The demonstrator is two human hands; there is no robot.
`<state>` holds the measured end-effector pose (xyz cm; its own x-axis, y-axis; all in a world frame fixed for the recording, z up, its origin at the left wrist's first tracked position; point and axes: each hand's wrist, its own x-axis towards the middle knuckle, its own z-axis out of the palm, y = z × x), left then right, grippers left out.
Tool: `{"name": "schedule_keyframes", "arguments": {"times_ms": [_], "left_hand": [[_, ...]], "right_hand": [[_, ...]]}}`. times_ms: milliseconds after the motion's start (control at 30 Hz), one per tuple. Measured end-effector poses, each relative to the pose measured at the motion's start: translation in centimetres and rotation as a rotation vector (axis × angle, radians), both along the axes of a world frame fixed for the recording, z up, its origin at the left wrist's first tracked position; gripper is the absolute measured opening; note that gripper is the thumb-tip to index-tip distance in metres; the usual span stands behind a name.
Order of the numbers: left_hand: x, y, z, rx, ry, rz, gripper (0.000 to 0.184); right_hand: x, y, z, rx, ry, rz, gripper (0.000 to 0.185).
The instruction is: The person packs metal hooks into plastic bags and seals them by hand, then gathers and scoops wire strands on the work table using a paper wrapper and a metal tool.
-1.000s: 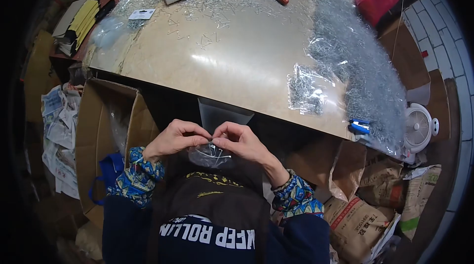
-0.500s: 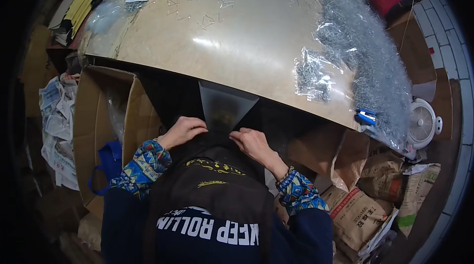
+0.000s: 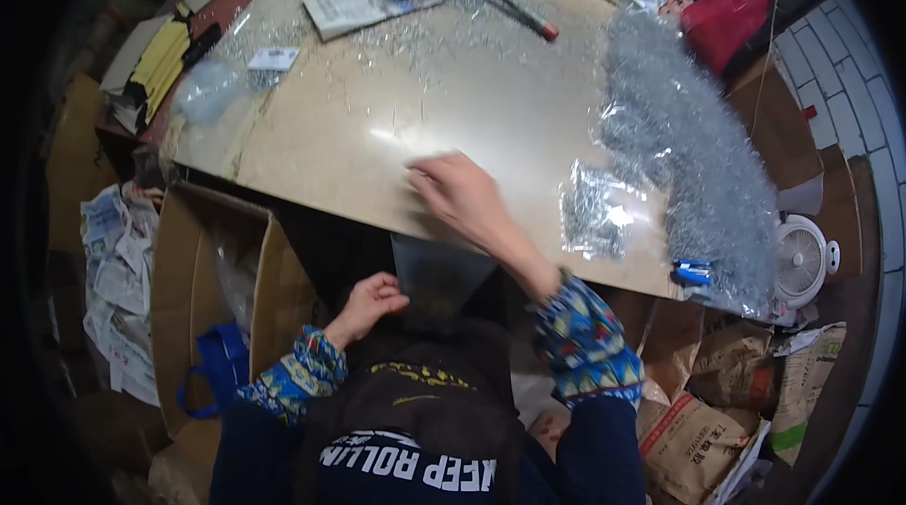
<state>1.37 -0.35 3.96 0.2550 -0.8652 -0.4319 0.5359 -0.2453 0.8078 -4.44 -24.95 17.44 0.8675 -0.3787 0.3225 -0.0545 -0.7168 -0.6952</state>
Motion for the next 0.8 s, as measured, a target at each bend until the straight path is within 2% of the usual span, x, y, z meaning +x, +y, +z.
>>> {"name": "schedule_keyframes", "arguments": {"times_ms": [33,67,200,300,333,433,567,600,667,733,800], "left_hand": [[-0.1,0.0,0.0,0.003,0.014,0.014,0.021],[-0.2,0.1,0.0,0.006,0.027,0.026,0.021],[-0.6,0.1,-0.5,-0.009,-0.003,0.081,0.021],[0.1,-0.2,-0.8,-0.039,0.022,0.049,0.019],[0.0,-0.1,-0.6,-0.047,0.040,0.057,0.019],[-0.1,0.2,-0.7,-0.027,0.137,0.039,0.018],[0.1,0.0,0.3,-0.001,0.248,-0.018,0.025],[0.2,0.1,0.5,0.044,0.291,-0.053,0.027],[0.1,0.5,-0.7,-0.026,0.377,-0.094,0.028],[-0.6,0.6,-1.8,-0.078,0.527,-0.021,0.030],[-1.2,0.0,0.5,-0.136,0.753,-0.026,0.031]], "right_hand": [[3.7,-1.0,-0.9,-0.215,-0.033,0.064,0.026],[7.3,-1.4,-1.7,-0.302,0.017,0.082,0.032],[17.1,-5.6,-3.8,-0.884,-0.157,-0.089,0.041],[19.6,-10.6,-5.0,-0.694,0.116,-0.259,0.048],[18.9,-11.0,-5.4,-0.644,0.165,-0.212,0.049],[13.0,-9.1,-2.2,-0.498,0.313,-0.124,0.049],[5.6,-6.6,-4.5,-0.692,0.121,-0.235,0.040],[4.1,-5.9,-3.8,-0.589,0.131,-0.205,0.039],[1.2,-5.2,-2.2,-0.378,0.143,-0.144,0.037],[0.0,-5.7,-2.5,-0.483,0.082,-0.297,0.041],[0.4,-5.2,-2.7,-0.509,0.060,-0.392,0.045]]}}
